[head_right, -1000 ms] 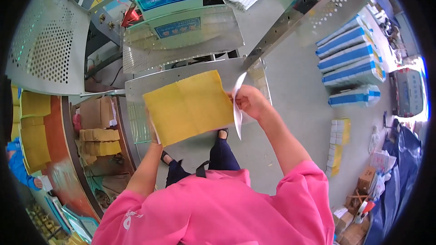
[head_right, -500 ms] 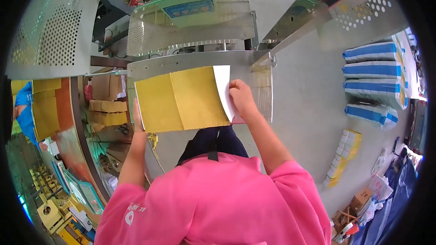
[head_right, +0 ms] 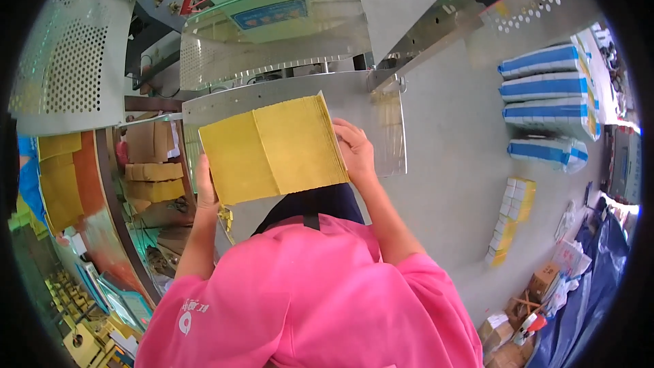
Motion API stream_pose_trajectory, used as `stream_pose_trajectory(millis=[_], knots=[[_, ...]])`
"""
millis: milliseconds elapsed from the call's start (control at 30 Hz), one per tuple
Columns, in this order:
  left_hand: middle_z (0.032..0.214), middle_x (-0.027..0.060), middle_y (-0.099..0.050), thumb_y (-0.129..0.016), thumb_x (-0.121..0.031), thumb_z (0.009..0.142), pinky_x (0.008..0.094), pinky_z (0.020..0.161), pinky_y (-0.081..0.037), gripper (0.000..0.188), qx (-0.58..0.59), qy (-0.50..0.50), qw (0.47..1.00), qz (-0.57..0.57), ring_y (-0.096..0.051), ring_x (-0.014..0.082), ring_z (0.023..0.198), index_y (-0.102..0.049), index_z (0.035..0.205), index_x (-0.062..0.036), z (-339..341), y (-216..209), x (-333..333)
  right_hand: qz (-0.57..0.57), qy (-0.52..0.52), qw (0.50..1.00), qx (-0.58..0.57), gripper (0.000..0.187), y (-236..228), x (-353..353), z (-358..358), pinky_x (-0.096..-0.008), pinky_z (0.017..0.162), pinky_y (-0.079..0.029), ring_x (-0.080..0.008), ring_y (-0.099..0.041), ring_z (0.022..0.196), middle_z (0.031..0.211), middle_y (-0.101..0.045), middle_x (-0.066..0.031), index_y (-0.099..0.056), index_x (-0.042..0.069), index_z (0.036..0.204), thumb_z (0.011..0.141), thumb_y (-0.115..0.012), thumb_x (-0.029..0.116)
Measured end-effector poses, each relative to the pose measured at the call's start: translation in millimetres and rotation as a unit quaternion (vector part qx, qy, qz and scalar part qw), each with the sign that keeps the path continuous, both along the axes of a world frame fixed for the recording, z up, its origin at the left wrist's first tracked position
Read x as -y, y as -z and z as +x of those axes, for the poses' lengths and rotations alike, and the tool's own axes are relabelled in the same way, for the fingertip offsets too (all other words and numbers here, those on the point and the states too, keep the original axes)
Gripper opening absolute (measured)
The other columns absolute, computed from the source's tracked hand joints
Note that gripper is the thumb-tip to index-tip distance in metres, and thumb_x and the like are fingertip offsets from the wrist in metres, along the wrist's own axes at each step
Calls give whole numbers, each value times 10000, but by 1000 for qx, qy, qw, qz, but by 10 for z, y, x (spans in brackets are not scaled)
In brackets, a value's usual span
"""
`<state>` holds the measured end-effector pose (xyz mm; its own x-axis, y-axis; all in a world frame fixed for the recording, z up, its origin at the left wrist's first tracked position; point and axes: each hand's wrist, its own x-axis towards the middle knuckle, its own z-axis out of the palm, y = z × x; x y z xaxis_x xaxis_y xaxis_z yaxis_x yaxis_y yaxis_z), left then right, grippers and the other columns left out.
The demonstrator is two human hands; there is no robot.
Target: The recorder uses a strapping machine to secure stacks of yellow paper, then weighs the stacks and applies labels.
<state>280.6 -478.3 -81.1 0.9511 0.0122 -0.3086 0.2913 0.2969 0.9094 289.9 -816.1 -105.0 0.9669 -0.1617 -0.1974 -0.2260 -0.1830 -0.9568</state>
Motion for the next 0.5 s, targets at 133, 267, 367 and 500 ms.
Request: stream_pose_trajectory(millis=[133,267,367,500], knots=[[1176,70,-560,-367,-343,1012,311,894,-445,426,-12,20,1000,2,-550,157,1054,-469,1287,-34,12,-43,-14,242,-18,965,-100,334,-299,105,32,-304,929,-435,-172,-575,1051,1127,-651,-85,-631,11,1176,942,-537,229],[1179,70,-559,-374,-346,1009,309,910,-433,433,-17,25,999,11,-545,161,1061,-467,1293,-33,31,-1,-55,208,-14,972,-105,412,-584,83,28,-296,931,-425,-151,-558,1052,1117,-639,-83,-612,-27,1188,942,-534,295],[1184,68,-555,-380,-345,1007,309,921,-425,433,-7,35,999,25,-540,162,1071,-467,1296,-34,53,22,-82,162,-49,984,-53,412,-577,109,39,-293,931,-423,-153,-565,1042,1118,-640,-80,-618,-19,1182,932,-549,301],[1204,71,-546,-381,-338,1006,316,925,-428,435,-35,16,999,-9,-538,170,1084,-462,1307,-34,19,65,-116,195,-50,974,-100,406,-523,175,35,-294,933,-423,-153,-564,1046,1116,-641,-78,-621,-12,1183,926,-561,298]])
